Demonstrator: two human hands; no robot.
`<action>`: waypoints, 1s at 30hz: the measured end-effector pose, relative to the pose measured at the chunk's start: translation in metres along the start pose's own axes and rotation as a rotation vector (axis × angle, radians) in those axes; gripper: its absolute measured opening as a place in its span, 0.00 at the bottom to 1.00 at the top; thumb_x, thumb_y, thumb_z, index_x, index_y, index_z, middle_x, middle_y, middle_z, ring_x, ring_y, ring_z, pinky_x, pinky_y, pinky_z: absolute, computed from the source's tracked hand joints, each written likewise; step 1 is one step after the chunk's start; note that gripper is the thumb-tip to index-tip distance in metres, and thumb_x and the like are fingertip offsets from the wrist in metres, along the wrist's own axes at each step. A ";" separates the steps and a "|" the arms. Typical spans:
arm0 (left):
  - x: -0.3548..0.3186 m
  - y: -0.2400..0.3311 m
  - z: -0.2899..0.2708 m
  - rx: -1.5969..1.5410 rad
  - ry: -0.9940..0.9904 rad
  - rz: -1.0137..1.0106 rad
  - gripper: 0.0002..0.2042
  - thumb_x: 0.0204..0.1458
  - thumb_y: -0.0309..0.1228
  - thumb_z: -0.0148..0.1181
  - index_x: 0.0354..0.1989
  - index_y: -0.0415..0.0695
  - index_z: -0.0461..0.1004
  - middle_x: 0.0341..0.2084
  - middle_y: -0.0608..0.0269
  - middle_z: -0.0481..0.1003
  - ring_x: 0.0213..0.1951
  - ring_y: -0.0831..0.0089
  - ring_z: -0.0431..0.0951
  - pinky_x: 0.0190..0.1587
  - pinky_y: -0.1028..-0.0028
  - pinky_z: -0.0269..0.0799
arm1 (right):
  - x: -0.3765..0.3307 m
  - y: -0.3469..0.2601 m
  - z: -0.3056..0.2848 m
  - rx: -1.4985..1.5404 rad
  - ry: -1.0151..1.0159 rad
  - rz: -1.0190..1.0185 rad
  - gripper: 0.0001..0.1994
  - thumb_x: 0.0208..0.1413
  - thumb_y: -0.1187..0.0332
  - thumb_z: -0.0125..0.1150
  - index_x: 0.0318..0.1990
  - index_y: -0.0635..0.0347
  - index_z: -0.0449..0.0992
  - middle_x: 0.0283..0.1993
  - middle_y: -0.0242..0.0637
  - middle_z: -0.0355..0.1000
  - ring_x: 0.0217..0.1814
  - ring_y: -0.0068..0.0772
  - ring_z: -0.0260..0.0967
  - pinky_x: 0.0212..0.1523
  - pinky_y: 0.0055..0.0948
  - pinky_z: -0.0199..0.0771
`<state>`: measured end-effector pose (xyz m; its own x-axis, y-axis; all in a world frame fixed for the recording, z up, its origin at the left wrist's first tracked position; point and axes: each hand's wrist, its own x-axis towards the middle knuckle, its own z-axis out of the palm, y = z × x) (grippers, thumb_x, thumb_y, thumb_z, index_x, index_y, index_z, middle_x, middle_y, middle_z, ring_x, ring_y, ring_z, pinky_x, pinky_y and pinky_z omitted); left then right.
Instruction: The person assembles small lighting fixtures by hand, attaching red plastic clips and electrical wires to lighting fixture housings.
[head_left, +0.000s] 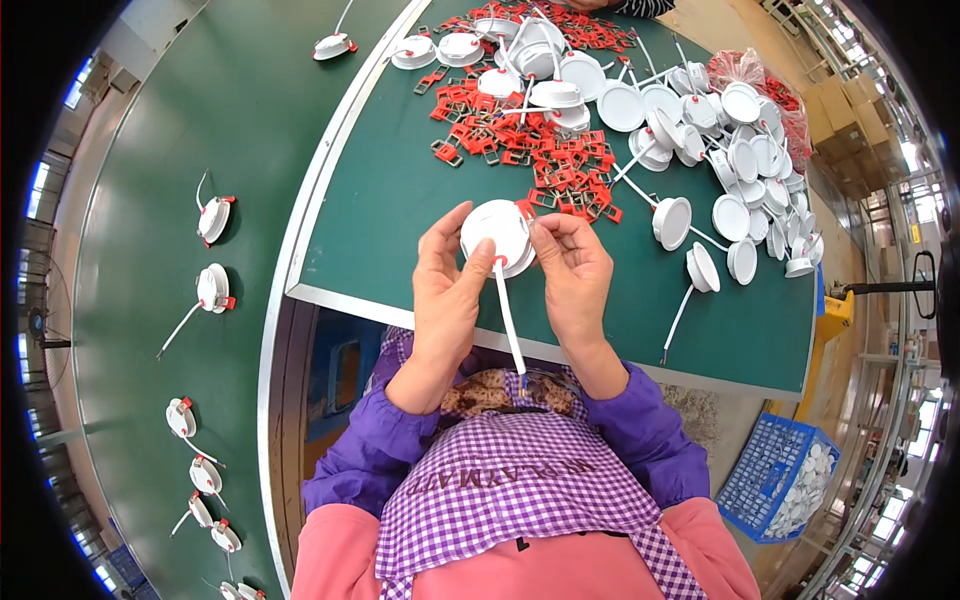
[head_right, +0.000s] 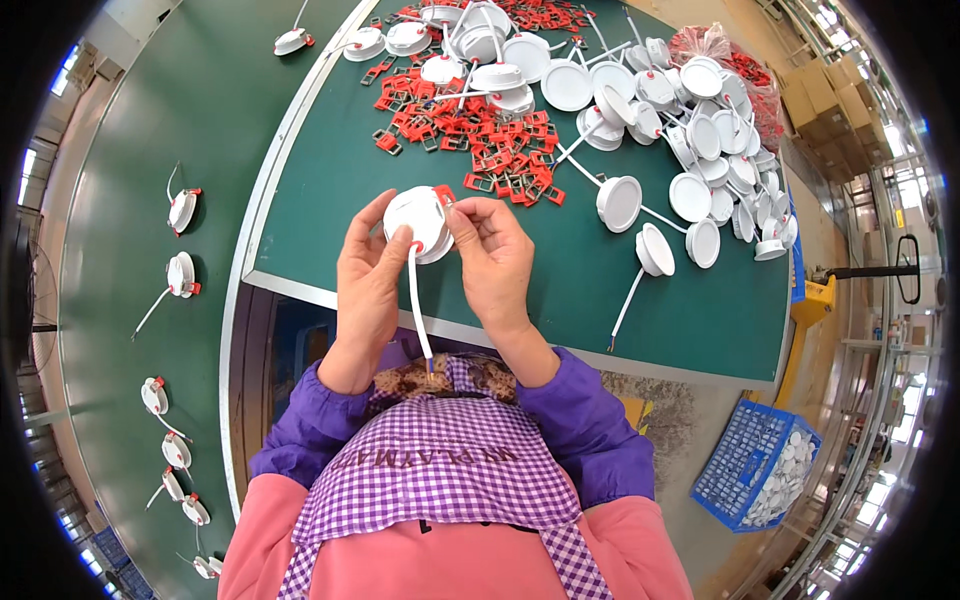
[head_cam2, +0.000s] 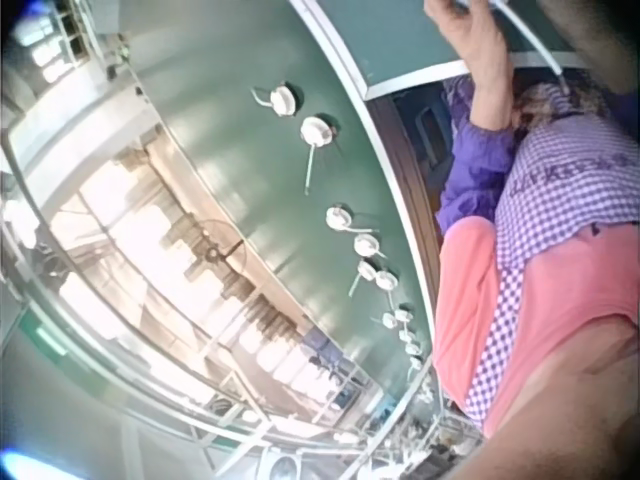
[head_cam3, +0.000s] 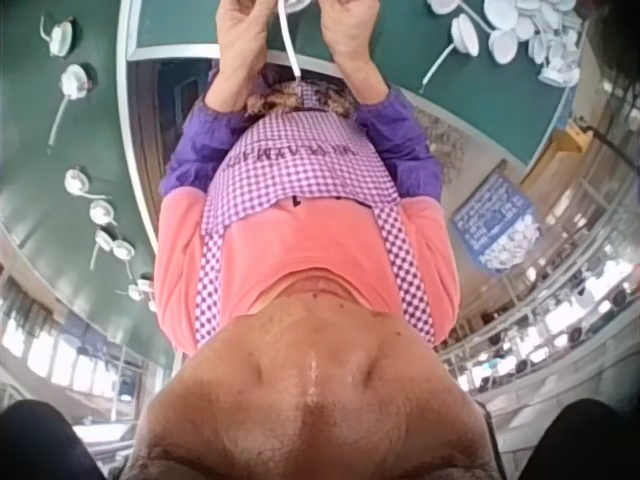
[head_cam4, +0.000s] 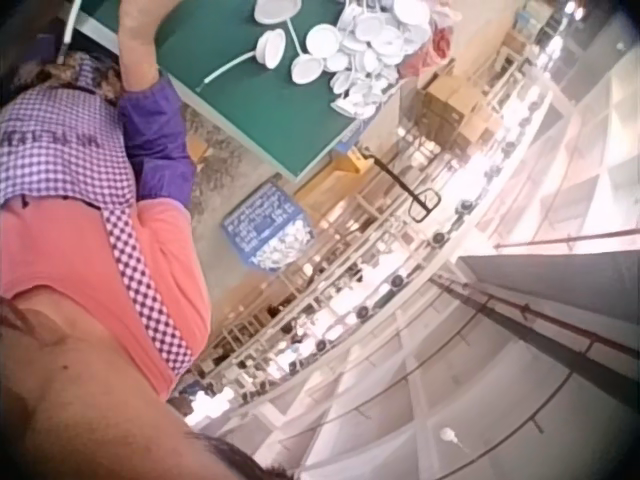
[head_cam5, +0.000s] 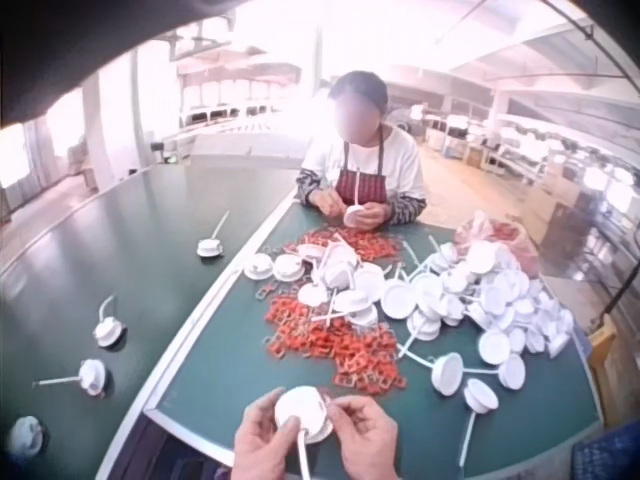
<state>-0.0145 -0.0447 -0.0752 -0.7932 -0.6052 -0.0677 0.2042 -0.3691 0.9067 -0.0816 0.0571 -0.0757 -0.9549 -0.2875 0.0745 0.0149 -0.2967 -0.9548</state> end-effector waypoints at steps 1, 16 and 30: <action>-0.001 0.001 -0.001 -0.002 0.005 -0.001 0.23 0.56 0.26 0.59 0.59 0.34 0.61 0.48 0.58 0.73 0.48 0.75 0.74 0.51 0.75 0.70 | -0.001 0.000 0.001 -0.035 -0.031 -0.045 0.07 0.58 0.73 0.60 0.41 0.67 0.73 0.34 0.31 0.73 0.34 0.16 0.69 0.36 0.16 0.70; -0.012 0.022 -0.017 -0.027 -0.143 -0.151 0.19 0.51 0.21 0.63 0.51 0.36 0.65 0.43 0.57 0.75 0.46 0.72 0.76 0.49 0.73 0.74 | -0.004 -0.035 -0.015 -0.508 -0.219 0.019 0.08 0.53 0.80 0.61 0.41 0.68 0.77 0.35 0.36 0.77 0.32 0.19 0.73 0.33 0.18 0.74; -0.013 0.010 -0.013 0.022 -0.125 0.002 0.18 0.52 0.20 0.61 0.50 0.36 0.65 0.42 0.61 0.73 0.45 0.76 0.75 0.47 0.76 0.73 | -0.005 -0.038 -0.001 -1.061 -0.161 -0.643 0.08 0.50 0.77 0.62 0.39 0.65 0.76 0.36 0.45 0.75 0.34 0.44 0.74 0.34 0.33 0.74</action>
<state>0.0054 -0.0497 -0.0707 -0.8585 -0.5127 -0.0142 0.1946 -0.3513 0.9158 -0.0781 0.0711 -0.0402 -0.6521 -0.4929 0.5760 -0.7581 0.4331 -0.4876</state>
